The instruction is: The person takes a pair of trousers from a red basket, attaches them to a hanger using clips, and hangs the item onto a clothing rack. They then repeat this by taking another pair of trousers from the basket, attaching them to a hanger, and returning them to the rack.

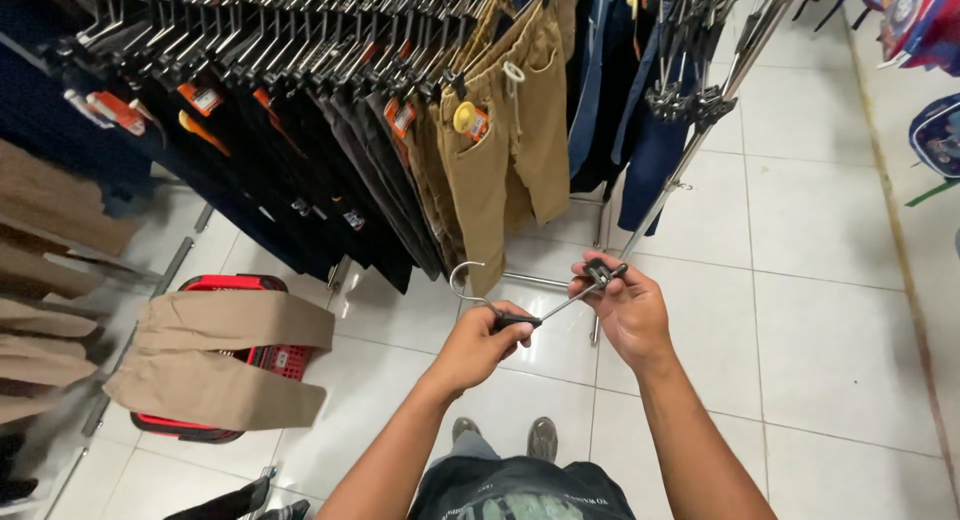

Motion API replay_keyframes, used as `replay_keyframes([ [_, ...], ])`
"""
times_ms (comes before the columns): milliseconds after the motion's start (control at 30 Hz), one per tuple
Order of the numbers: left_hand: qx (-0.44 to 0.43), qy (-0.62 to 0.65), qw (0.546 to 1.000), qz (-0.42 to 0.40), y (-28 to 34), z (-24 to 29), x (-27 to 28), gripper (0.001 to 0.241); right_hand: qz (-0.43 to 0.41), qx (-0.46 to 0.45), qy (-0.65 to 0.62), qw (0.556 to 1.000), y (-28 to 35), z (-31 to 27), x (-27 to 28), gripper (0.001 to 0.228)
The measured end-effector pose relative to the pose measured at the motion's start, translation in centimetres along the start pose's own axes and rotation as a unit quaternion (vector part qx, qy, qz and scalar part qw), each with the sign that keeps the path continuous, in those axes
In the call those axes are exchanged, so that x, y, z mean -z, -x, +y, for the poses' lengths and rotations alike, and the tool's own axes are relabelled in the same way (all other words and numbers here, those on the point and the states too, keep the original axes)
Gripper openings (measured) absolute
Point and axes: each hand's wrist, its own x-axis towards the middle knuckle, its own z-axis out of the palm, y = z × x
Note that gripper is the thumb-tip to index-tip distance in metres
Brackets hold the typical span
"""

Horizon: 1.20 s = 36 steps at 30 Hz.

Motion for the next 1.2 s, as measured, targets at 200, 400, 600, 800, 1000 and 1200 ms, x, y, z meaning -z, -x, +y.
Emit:
replay_keyframes([
  [200,-0.038,-0.160,0.986,0.037,3.5,0.4,3.3,0.014,0.046,-0.031,0.010,0.998,3.8,2.3,-5.3,0.057],
  [400,0.004,-0.164,0.986,0.012,7.1,0.7,7.3,0.013,0.052,-0.082,0.011,0.995,7.0,7.5,-10.1,0.058],
  [600,-0.003,-0.165,0.986,0.001,10.2,0.3,9.9,0.013,0.058,-0.139,0.028,0.988,10.8,12.3,-15.2,0.062],
  [800,-0.018,-0.248,0.969,-0.015,13.1,1.0,12.6,0.016,0.026,-0.159,0.040,0.986,11.7,12.3,-15.8,0.063],
  [1000,-0.001,-0.462,0.885,-0.053,14.2,-1.4,14.3,0.035,-0.057,0.015,0.368,0.928,11.4,9.5,-13.9,0.074],
  [1200,-0.129,-0.524,0.841,-0.041,14.8,-3.6,13.3,0.046,-0.259,-0.212,0.606,0.721,12.7,10.9,-18.2,0.037],
])
